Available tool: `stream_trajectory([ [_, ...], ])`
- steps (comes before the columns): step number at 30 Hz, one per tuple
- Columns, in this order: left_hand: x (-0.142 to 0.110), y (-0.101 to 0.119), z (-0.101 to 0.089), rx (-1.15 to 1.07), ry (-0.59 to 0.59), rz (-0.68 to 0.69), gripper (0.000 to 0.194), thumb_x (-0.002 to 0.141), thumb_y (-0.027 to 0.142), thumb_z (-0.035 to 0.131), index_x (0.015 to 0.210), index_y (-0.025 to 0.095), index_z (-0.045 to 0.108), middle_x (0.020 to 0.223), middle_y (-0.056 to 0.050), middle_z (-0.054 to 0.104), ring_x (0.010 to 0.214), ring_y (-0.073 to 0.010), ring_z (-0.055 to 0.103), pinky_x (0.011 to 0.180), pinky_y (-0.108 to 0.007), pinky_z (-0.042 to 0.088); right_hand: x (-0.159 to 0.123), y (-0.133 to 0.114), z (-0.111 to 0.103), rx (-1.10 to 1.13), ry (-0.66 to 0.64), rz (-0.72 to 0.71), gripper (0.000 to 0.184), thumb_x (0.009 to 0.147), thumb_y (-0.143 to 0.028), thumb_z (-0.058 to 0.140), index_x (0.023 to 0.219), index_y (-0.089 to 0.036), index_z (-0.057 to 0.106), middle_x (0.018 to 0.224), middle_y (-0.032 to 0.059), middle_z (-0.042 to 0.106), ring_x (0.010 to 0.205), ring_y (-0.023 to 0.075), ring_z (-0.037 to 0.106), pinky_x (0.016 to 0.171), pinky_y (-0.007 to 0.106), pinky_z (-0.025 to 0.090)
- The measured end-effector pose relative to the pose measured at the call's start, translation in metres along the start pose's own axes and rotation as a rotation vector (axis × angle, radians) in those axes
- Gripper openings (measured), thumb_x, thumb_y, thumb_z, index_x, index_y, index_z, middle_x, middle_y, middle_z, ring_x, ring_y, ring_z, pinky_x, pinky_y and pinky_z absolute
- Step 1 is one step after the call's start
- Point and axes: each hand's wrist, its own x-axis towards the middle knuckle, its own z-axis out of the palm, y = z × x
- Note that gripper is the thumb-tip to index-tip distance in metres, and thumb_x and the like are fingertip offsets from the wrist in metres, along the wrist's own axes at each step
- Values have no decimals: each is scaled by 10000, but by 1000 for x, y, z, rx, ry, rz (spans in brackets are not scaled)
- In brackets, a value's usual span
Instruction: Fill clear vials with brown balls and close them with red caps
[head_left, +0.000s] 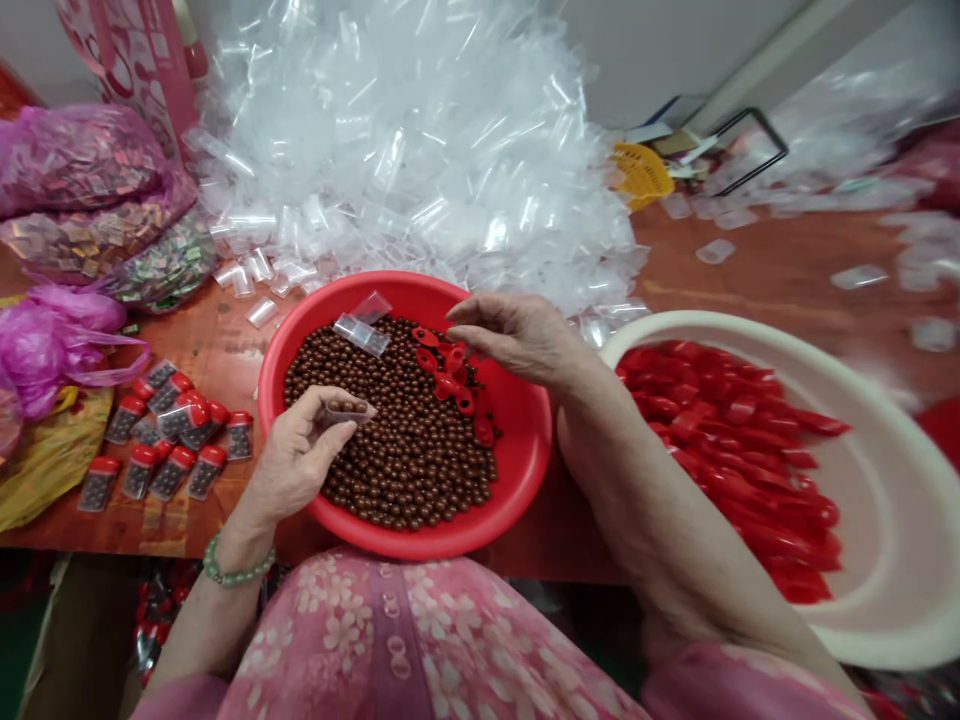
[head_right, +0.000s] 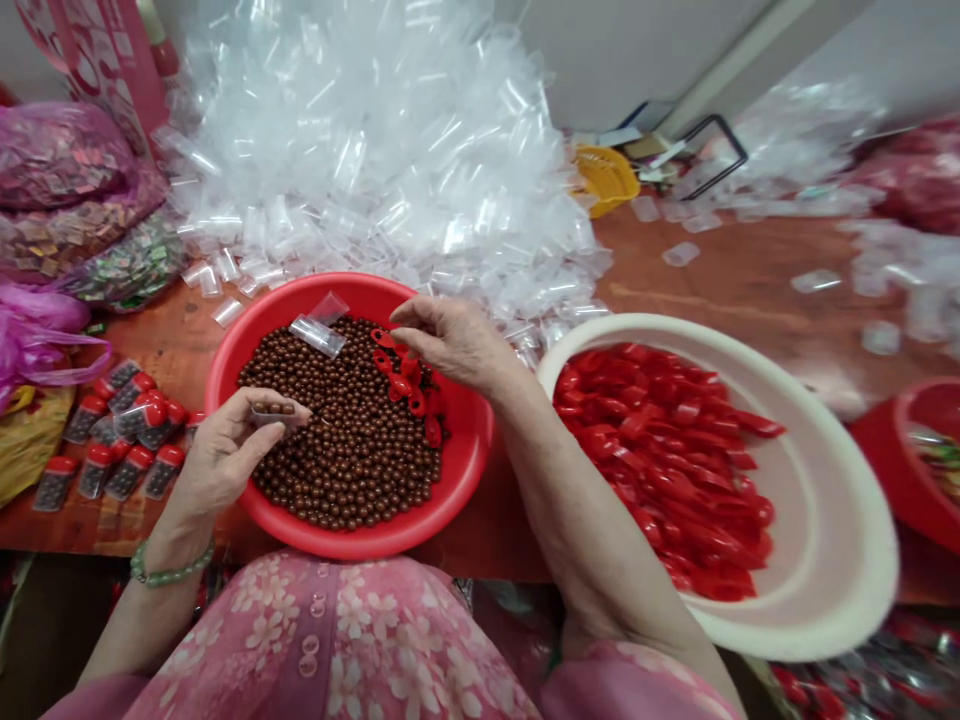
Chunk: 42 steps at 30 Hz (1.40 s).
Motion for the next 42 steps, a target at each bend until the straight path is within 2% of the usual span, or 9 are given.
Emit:
stream_trajectory([
  [6,2,-2,4,3,22,9,174,905,281,597,1045,180,580,1001,-61,731,959,-177,711,910,-333,551,7,-1,15,-655,-236,52,243,900,-291,551,1063,-164,679,1000,131,746,903,255,681,784,336,470],
  [9,7,-4,5,-45,23,-18,188,891,282,611,1042,172,585,989,-61,728,932,-172,711,906,-333,553,8,-9,34,-811,-273,75,315,901,-367,573,1113,-145,642,1025,187,730,944,317,685,768,366,470],
  [13,12,-3,5,-217,19,-74,226,850,265,649,1034,157,577,974,-65,728,897,-162,709,893,-331,561,6,-6,44,-868,-240,97,346,911,-290,519,1202,-120,597,999,207,725,931,345,689,750,396,475],
  [16,14,-4,4,-280,-4,-117,263,828,246,670,1057,149,586,956,-62,723,888,-152,701,892,-319,553,1,2,37,-686,-145,68,375,894,-286,519,1225,-130,601,1024,174,728,941,316,685,800,406,488],
  [20,14,-6,4,-348,-25,-153,289,804,230,696,1067,156,600,929,-48,709,882,-150,688,891,-324,546,-10,2,27,-69,-6,39,359,873,-407,557,1139,-185,649,1033,100,720,921,240,664,835,383,508],
  [23,14,-7,4,-376,-36,-154,287,795,210,696,1063,162,603,918,-43,704,868,-144,681,889,-322,538,-18,-10,31,363,3,111,385,823,-506,624,1072,-217,676,837,32,694,729,174,630,703,323,509],
  [26,14,-7,4,-318,-42,-132,258,801,193,675,1052,166,620,934,-43,704,894,-147,673,914,-320,513,-24,-31,42,579,-55,165,373,783,-514,678,995,-208,707,620,-19,574,556,125,517,537,272,414],
  [34,13,-9,4,-67,-38,-21,223,830,233,624,1040,166,664,945,-29,670,903,-163,609,893,-310,469,-22,-77,61,647,-209,108,329,737,-482,747,887,-193,696,627,-30,572,475,69,418,442,236,296],
  [42,12,-9,2,29,-36,3,215,857,227,584,1060,173,632,858,-9,626,814,-140,575,805,-279,469,-17,-74,53,505,-237,132,358,744,-525,739,744,-177,654,481,-56,476,431,63,387,421,225,263],
])
